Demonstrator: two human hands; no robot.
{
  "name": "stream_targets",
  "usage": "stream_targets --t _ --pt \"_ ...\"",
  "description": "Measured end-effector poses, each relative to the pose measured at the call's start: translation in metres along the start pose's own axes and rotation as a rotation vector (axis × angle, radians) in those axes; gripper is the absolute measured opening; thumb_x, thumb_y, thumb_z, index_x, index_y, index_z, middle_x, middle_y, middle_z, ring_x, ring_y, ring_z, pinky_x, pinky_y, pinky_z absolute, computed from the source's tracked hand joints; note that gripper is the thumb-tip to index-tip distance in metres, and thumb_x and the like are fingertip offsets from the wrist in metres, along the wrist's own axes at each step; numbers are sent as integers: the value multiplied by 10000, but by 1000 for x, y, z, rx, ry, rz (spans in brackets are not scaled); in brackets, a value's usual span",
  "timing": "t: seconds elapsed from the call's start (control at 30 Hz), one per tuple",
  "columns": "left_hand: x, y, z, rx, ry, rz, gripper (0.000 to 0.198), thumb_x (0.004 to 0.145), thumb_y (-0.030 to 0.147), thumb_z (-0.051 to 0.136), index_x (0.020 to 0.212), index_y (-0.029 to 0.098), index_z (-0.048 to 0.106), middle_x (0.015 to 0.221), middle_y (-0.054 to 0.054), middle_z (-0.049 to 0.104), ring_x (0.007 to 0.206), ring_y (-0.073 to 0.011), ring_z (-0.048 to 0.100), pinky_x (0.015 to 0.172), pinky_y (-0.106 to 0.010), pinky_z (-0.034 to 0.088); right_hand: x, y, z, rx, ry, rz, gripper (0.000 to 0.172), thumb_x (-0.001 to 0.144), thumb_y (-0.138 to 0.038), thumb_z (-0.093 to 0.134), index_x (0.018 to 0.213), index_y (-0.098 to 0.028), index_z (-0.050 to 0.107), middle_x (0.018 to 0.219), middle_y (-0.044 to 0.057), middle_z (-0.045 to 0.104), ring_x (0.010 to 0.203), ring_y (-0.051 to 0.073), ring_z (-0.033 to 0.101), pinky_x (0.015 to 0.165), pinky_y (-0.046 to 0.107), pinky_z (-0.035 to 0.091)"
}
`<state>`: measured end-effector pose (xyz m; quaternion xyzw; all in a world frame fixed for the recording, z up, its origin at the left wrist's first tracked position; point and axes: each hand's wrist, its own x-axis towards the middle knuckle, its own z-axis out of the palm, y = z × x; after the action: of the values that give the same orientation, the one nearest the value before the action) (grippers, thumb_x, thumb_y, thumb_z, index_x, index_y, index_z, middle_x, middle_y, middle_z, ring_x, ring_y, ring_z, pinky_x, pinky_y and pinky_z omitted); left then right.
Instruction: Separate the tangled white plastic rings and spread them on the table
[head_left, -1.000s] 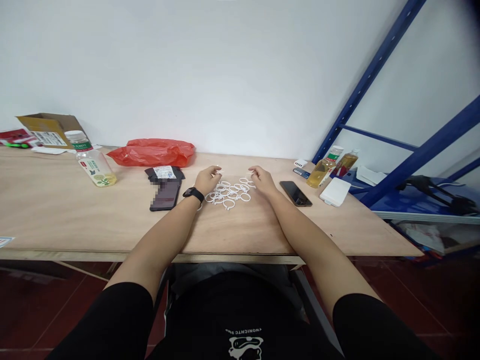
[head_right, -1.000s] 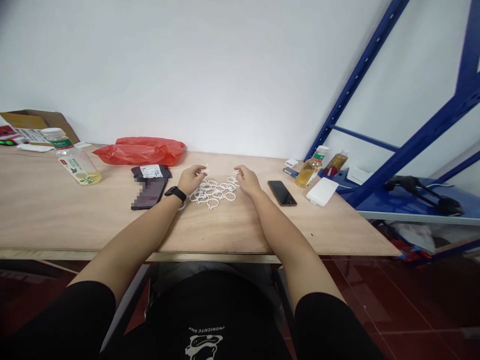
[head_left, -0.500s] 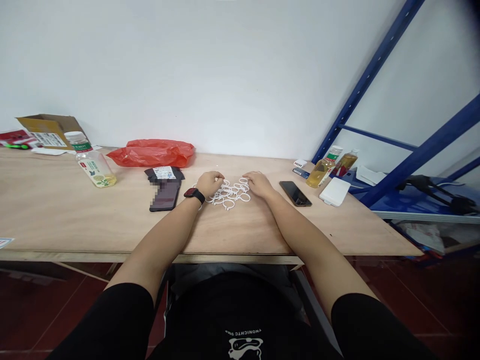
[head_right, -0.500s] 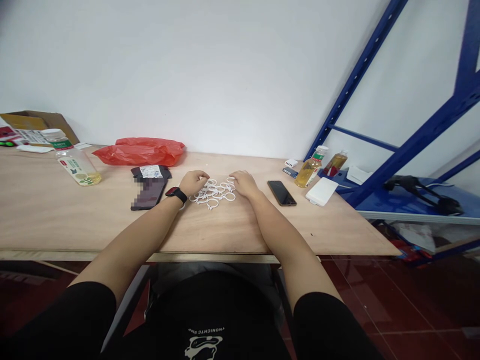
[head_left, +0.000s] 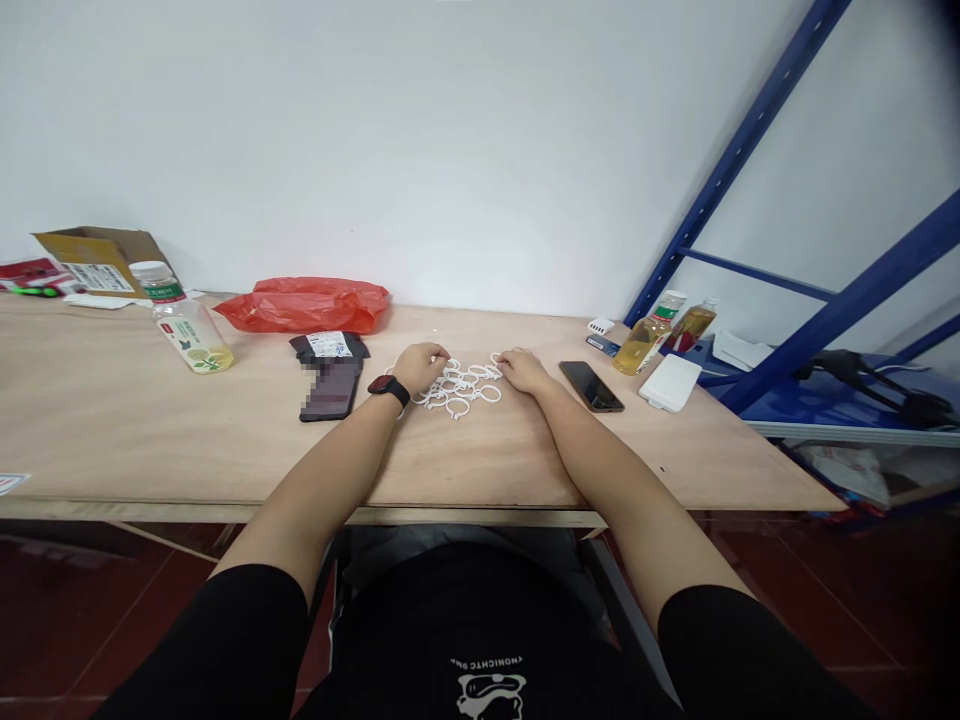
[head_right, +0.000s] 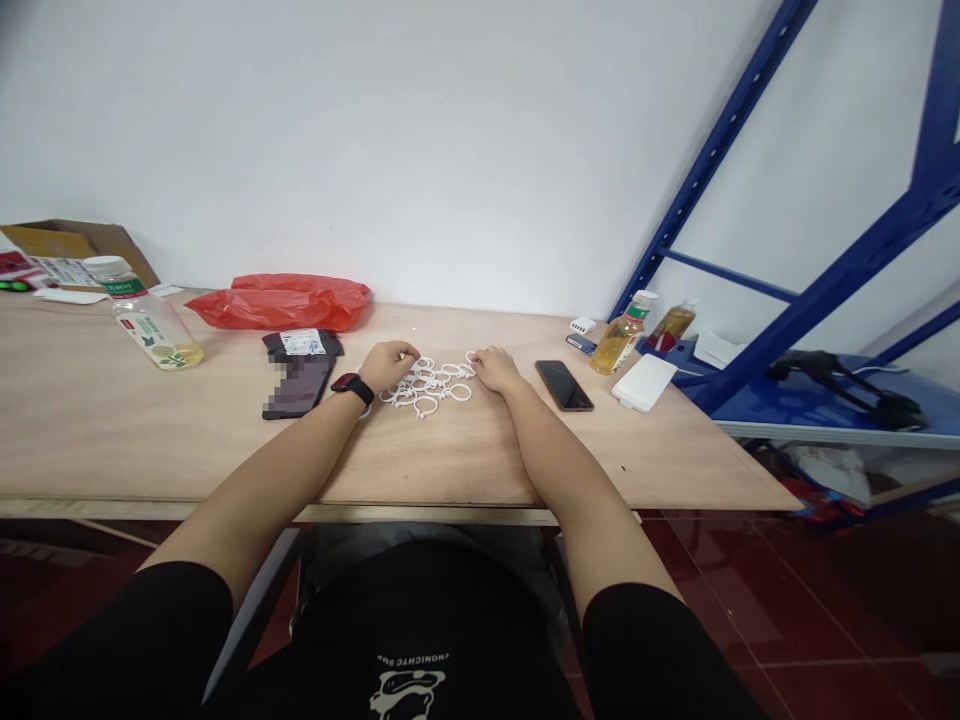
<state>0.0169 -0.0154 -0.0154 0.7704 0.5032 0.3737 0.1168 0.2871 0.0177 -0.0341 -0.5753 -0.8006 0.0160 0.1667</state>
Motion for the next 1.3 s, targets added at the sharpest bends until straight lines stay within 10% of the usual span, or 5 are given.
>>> stream_targets --t 0.67,1.0,1.3 --pt "-1 0 1 -2 6 40 268 803 168 523 953 183 745 988 -66 735 826 -205 644 862 -334 504 3 2 2 89 35 46 169 919 -212 484 910 -168 647 1014 127 651 960 222 574 855 313 427" --pt "-6 16 2 88 20 391 353 849 219 579 1190 190 665 1210 -93 622 991 -197 635 865 -319 527 -4 -49 -10 356 152 -313 130 931 -209 467 883 -183 584 927 72 577 911 198 533 846 318 424" --pt "-5 22 8 92 -38 451 248 931 248 508 1068 213 711 1041 -63 704 916 -190 650 820 -315 500 -10 -66 -13 513 108 -326 130 890 -228 474 865 -179 591 876 41 606 846 177 538 807 305 420"
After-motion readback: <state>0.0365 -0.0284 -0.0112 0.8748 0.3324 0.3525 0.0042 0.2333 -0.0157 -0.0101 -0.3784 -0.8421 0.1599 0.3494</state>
